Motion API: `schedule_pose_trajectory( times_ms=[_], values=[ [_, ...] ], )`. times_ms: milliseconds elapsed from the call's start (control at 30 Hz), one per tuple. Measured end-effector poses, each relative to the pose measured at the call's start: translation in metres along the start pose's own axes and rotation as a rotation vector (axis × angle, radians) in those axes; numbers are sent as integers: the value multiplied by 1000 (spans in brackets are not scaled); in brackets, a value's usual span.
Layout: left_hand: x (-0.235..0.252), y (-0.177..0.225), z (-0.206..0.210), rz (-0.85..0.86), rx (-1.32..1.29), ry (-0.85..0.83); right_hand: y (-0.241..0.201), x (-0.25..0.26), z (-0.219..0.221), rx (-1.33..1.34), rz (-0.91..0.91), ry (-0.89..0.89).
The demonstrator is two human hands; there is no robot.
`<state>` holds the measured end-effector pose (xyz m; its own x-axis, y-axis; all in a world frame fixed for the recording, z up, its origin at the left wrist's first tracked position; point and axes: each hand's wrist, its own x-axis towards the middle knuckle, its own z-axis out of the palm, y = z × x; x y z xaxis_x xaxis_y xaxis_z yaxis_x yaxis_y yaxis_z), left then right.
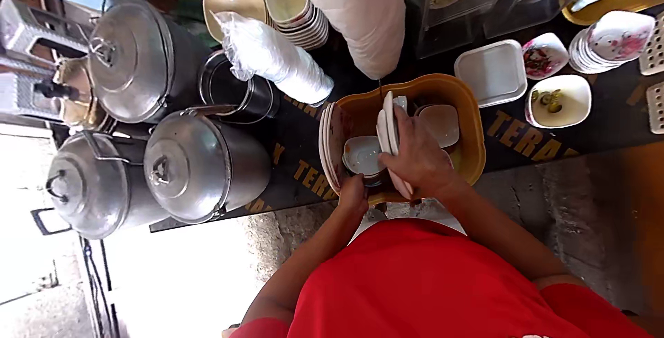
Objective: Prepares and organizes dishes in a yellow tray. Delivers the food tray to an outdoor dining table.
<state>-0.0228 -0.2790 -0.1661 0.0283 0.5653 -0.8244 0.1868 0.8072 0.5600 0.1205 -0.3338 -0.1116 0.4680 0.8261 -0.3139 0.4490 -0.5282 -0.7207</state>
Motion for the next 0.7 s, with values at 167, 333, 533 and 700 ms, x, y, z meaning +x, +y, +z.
schedule_pose_trajectory(
  times_ms=[167,333,533,700],
  values=[
    [-35,9,-12,137,225,-134,1,-4,-4,10,37,14],
    [-42,39,-8,634,576,-412,10,-4,2,105,-58,63],
    [-22,44,31,808,783,-410,48,32,-26,110,-4,61],
    [-28,45,34,797,871,-344,103,100,-21,-415,133,-122]
  ],
)
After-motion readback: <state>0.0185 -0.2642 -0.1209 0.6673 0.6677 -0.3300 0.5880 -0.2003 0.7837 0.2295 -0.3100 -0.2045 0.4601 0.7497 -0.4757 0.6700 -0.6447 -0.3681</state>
